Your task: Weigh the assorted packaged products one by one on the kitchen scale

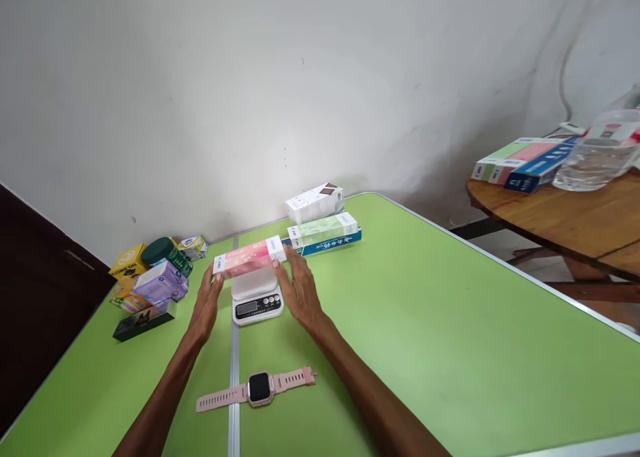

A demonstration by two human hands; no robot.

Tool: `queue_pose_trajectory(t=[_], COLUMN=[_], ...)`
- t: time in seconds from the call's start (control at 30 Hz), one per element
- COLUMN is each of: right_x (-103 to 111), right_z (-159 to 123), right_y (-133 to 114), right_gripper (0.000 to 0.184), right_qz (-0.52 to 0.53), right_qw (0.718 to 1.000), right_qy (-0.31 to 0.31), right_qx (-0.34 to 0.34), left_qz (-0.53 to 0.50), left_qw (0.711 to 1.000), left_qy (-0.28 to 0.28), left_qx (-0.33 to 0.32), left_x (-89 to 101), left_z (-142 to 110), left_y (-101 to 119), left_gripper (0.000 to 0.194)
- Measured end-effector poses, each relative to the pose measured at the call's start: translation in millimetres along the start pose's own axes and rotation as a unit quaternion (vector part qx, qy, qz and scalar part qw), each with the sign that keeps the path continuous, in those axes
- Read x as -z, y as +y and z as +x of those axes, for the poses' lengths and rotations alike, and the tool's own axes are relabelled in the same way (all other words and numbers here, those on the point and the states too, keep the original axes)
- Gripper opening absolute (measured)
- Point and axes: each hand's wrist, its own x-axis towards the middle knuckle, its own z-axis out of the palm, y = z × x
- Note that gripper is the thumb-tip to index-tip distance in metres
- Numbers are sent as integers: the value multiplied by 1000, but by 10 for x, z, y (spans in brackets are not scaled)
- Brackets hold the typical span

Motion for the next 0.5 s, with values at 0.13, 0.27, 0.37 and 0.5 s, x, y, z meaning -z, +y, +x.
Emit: queue_pose_trajectory(t=[0.13, 0.27, 0.37, 0.5], right_x=[-146, -93, -9, 72], right_z=[-161, -209, -186, -130], right_y=[124, 236, 319, 465], right_gripper=[74, 67, 59, 56], right_qz=[-7, -16, -12, -30], right_qw=[999, 997, 995, 989], right_qy=[-39, -58, -31, -30], right_qx=[-13, -45, -92, -144], left_qz=[-3, -6, -45, -120], left_qw=[999, 999, 997, 985], left_qy=[-3, 0, 29, 95], left_qx=[33, 44, 46, 83], left_x=[82, 46, 53, 103], left_z=[-129, -149, -95, 10], left_y=[-310, -562, -765, -1006], left_gripper=[94, 93, 90, 89])
